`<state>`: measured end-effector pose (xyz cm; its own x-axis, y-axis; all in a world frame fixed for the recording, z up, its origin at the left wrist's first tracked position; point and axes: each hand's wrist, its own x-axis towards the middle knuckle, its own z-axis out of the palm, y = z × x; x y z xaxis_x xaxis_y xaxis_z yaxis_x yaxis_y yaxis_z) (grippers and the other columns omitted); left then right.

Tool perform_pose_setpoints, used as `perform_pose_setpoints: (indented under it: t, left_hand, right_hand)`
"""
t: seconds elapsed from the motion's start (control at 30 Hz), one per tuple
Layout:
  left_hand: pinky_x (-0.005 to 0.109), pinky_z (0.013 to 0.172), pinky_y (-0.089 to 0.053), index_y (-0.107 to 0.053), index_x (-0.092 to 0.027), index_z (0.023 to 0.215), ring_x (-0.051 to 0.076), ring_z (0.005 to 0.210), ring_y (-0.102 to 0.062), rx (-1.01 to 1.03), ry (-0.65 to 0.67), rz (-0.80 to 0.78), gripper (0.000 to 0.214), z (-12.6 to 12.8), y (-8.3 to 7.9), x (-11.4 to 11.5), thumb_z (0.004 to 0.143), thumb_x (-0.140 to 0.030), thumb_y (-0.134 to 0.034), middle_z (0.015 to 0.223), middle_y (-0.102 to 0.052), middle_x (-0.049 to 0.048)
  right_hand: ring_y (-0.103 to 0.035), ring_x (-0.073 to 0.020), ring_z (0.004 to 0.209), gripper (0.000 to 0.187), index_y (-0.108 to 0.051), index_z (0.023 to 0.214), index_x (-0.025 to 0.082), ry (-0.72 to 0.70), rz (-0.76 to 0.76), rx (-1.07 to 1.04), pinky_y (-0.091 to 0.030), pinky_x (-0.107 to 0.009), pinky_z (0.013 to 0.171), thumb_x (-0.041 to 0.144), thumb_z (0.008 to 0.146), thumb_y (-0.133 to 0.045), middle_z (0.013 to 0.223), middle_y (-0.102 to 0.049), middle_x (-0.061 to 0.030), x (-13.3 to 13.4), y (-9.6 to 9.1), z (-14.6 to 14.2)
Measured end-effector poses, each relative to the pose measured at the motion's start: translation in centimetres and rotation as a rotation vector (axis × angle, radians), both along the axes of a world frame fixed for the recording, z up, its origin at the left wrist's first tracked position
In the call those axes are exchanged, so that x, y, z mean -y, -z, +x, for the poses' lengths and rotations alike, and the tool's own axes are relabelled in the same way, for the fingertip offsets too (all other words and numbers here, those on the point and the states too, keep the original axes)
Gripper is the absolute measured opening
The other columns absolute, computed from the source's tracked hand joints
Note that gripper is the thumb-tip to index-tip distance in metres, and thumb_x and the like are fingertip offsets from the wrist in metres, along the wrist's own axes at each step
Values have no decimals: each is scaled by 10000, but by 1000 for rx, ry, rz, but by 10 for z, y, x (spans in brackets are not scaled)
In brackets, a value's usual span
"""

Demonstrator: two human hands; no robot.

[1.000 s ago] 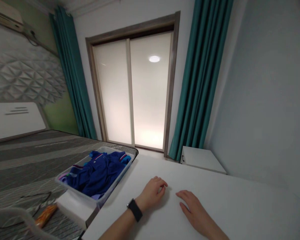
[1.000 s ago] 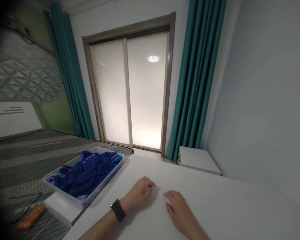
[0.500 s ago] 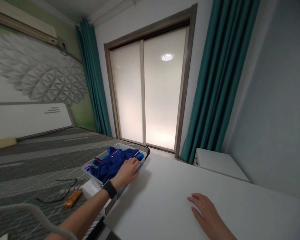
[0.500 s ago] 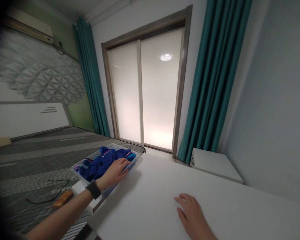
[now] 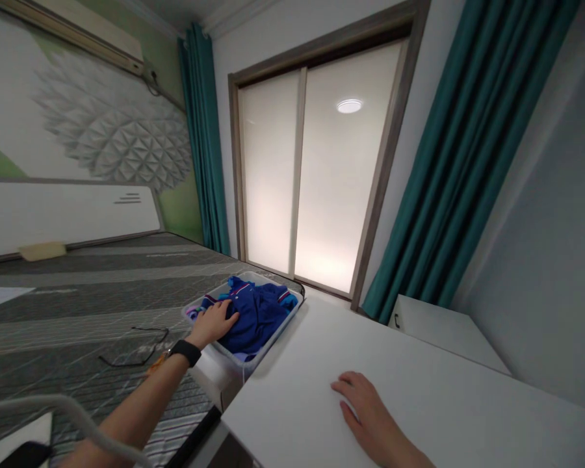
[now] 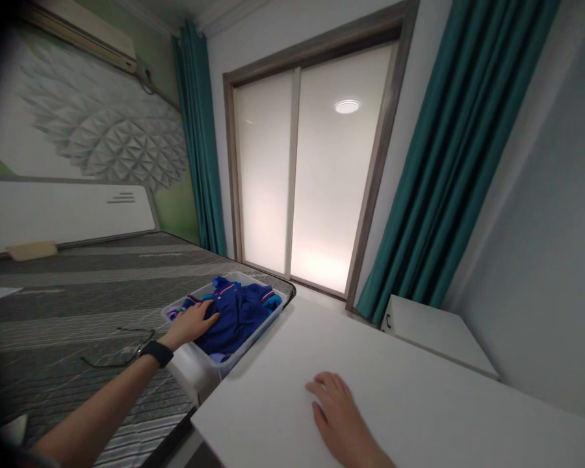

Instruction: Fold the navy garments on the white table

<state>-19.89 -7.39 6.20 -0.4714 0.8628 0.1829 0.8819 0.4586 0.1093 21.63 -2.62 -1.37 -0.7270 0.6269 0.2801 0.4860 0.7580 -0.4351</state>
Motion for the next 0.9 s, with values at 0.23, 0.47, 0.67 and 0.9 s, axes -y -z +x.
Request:
perform_pose_setpoints:
  t: [0.23, 0.47, 0.67, 0.9]
  left_hand:
    - [424, 909, -417, -528, -178, 1264, 299, 1127, -568, -19, 17, 98, 438, 7, 1, 9, 919, -415, -400, 1250, -600, 131]
    - [407, 890, -410, -551, -197, 1233, 287, 1084, -572, -13, 17, 144, 393, 5, 7, 9, 916, -393, -427, 1198, -620, 118]
    - [382, 897, -405, -571, -218, 1180, 267, 1099, -551, 21, 5, 224, 322, 5, 11, 10, 909, -355, -464, 1175, -622, 93]
    - [362, 859, -428, -602, -215, 949, 230, 990, -578, 77, 184, 440, 143, -2, 8, 11, 887, -222, -473, 1019, -631, 59]
  right_hand:
    - [-514, -218, 1107, 366, -590, 1177, 196, -151, 72, -119, -397, -386, 1015, 93, 864, -431, 1146, -591, -91, -9, -46, -128]
    - [-456, -245, 1192, 335, -576, 1200, 203, -98, 218, -56, -329, -408, 1057, 178, 884, -469, 1213, -552, -109, -27, -67, -232]
    - [-382, -342, 1274, 622, -361, 1417, 135, 136, 127, 66, -324, -484, 1005, 463, 902, -485, 1395, -425, -209, -38, -61, -273]
    - [-453, -355, 1158, 857, -176, 1506, 137, 64, 212, 156, -313, -480, 963, 525, 843, -555, 1241, -553, -188, -42, -68, -277]
